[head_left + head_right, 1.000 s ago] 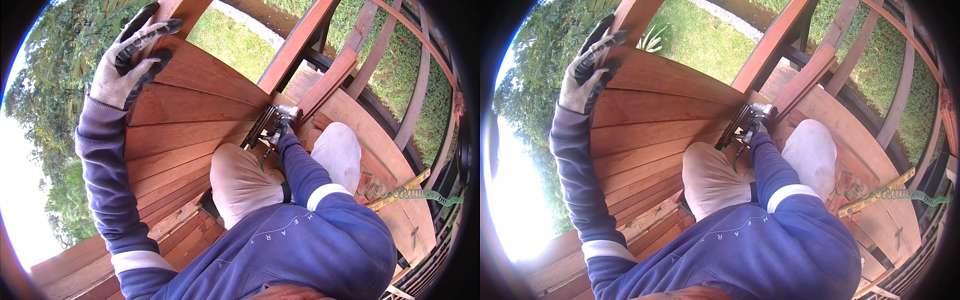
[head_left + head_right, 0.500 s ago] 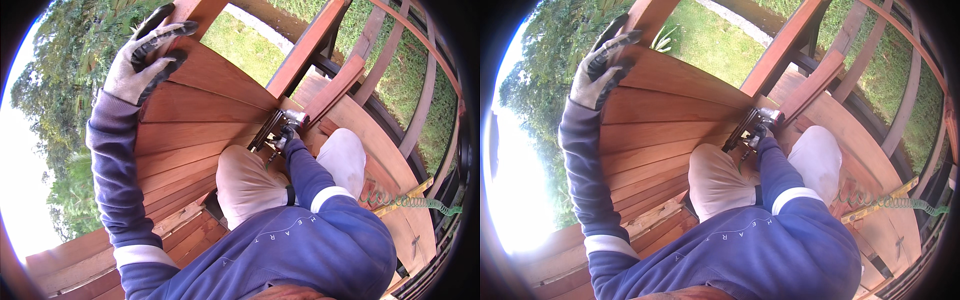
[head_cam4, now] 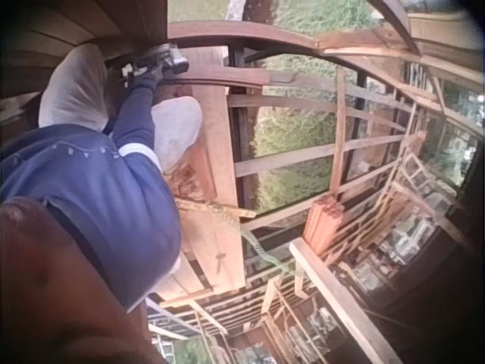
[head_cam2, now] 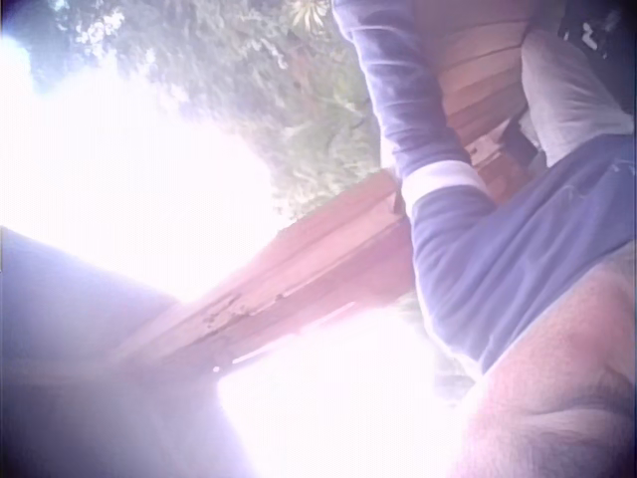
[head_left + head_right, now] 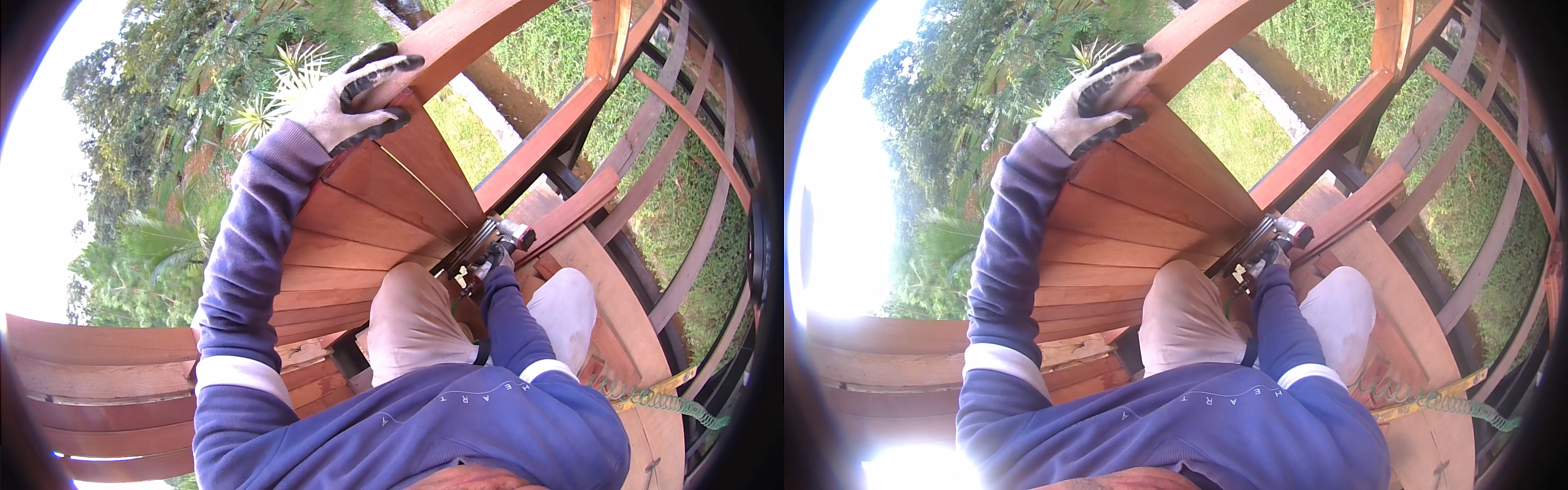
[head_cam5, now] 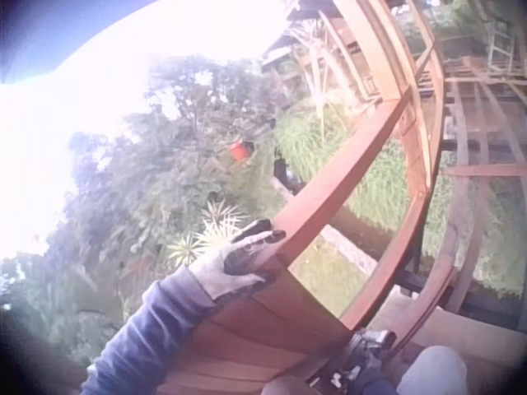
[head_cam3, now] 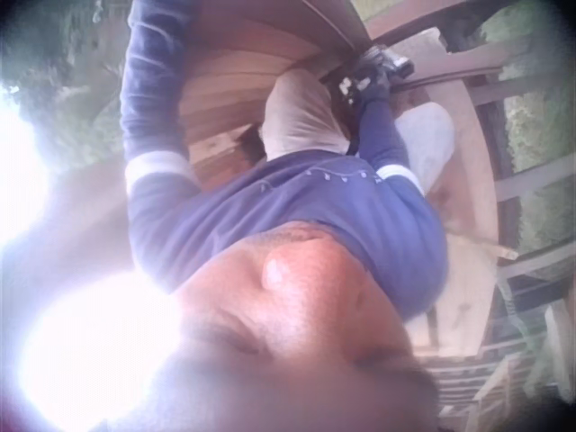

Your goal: The person installs curved wooden planks onto a wooden structure using a pneumatic nail gun. They position each plank, drive nails to secure it, and occasionally use a level to check alignment. The person also moves around the structure and handles a cardboard box at the end.

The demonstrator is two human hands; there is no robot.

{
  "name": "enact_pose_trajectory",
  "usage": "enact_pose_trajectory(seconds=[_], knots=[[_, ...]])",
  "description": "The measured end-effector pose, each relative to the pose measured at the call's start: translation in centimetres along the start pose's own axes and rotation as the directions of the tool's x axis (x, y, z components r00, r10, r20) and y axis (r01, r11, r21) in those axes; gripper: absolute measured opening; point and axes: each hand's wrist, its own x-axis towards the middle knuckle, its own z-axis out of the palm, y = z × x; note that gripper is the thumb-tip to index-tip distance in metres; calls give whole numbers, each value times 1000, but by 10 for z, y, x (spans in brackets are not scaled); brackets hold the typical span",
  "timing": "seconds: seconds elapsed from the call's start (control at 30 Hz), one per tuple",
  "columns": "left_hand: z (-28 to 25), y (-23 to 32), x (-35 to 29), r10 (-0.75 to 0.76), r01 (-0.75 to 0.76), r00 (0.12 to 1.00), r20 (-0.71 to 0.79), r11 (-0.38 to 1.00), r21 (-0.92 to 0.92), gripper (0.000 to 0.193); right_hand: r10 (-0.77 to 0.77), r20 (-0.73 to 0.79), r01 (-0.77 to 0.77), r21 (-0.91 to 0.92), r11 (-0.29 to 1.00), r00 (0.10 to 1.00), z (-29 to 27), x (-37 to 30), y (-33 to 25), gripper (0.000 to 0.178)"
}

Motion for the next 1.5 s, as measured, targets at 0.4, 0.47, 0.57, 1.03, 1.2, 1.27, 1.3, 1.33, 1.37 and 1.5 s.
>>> enact_pose_trajectory(seconds=[0.4,0.47,0.57,1.03,1.2,1.27,1.3,1.33,1.37,1.5], knots=[[-9,-24,-1,-76,78,996,-40,996,48,78,-427,397,481,-41,876,812,121,-198,-120,12],[-8,-30,3,-25,60,994,-104,939,340,89,-459,536,563,-36,826,709,104,-191,-138,10],[-13,-37,-3,-222,225,974,-33,958,178,100,-550,680,804,-99,586,485,108,-217,-136,14],[-16,-21,-6,-356,358,934,39,932,-54,94,-299,878,927,-369,72,373,102,-230,-112,49],[-16,-29,-3,-310,310,951,13,951,9,94,-289,957,854,-141,-501,-11,141,-251,-131,35],[-18,-34,-4,-285,287,958,-35,951,117,93,-482,876,937,-182,-297,17,149,-258,-151,35],[-15,-24,2,-287,286,958,-3,951,116,91,-559,827,952,-215,-219,58,148,-263,-166,35],[-13,-27,9,-158,161,987,-34,958,238,92,-617,782,949,-257,-185,91,143,-271,-182,35],[-18,-17,10,-182,187,982,43,973,-136,75,-642,754,944,-297,-144,140,133,-283,-195,36],[-5,-48,1,-240,265,964,116,914,-308,57,-604,747,786,-538,-305,277,98,-311,-233,53]])
